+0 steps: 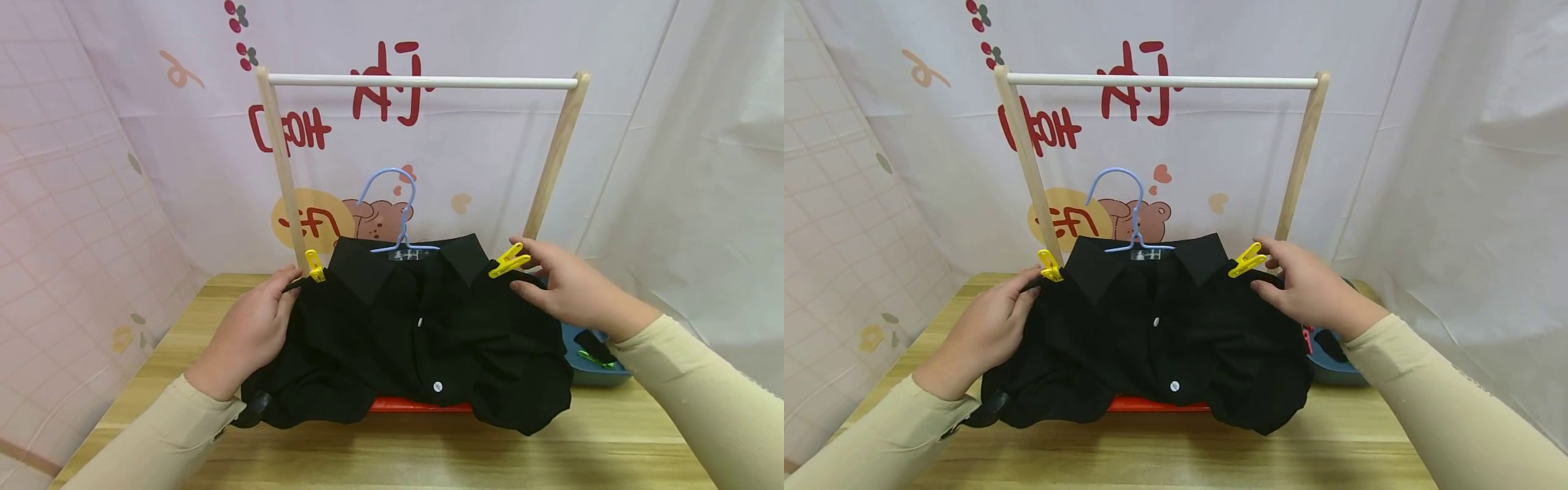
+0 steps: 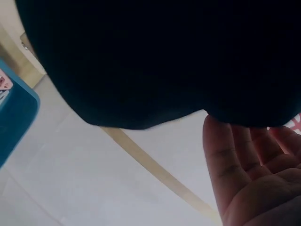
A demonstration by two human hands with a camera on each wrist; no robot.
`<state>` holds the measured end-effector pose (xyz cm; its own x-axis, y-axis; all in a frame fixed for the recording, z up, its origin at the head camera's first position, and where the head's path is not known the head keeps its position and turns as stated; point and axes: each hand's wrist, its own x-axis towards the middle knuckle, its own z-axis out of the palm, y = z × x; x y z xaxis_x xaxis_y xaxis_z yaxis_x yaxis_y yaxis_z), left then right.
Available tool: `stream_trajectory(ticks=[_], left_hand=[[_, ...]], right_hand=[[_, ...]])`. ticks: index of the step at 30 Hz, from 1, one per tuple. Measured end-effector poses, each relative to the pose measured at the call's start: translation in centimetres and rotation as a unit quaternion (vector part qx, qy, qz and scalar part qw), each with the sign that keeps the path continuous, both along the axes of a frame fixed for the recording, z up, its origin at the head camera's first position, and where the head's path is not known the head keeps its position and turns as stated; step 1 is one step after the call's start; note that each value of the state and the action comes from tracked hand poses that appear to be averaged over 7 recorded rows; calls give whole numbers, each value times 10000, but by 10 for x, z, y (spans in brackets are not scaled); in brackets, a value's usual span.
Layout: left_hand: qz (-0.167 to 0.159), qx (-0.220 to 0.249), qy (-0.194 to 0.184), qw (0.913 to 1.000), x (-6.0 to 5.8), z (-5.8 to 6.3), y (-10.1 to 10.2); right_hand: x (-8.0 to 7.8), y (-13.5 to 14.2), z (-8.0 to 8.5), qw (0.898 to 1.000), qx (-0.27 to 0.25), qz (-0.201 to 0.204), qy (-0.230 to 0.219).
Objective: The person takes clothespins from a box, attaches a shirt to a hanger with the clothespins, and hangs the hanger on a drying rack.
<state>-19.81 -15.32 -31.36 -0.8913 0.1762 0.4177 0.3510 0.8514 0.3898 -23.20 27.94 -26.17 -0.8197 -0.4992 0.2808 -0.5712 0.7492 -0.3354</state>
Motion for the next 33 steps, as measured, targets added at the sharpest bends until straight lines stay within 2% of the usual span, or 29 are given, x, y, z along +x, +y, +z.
stream_trajectory(ticks=[7, 14, 23, 33], left_hand=[[13, -24, -68, 10000, 0, 0, 0], [37, -56, -136, 9999, 0, -1, 0], [21, -65, -43, 10000, 0, -2, 1], [48, -81, -80, 9999, 0, -3, 1]], right_hand=[[-9, -1, -14, 9992, 91, 197, 338], [-12, -5, -23, 9984, 405, -191, 353], [-9, -9, -29, 9942, 566, -784, 465], [-9, -10, -38, 9925, 552, -901, 620]])
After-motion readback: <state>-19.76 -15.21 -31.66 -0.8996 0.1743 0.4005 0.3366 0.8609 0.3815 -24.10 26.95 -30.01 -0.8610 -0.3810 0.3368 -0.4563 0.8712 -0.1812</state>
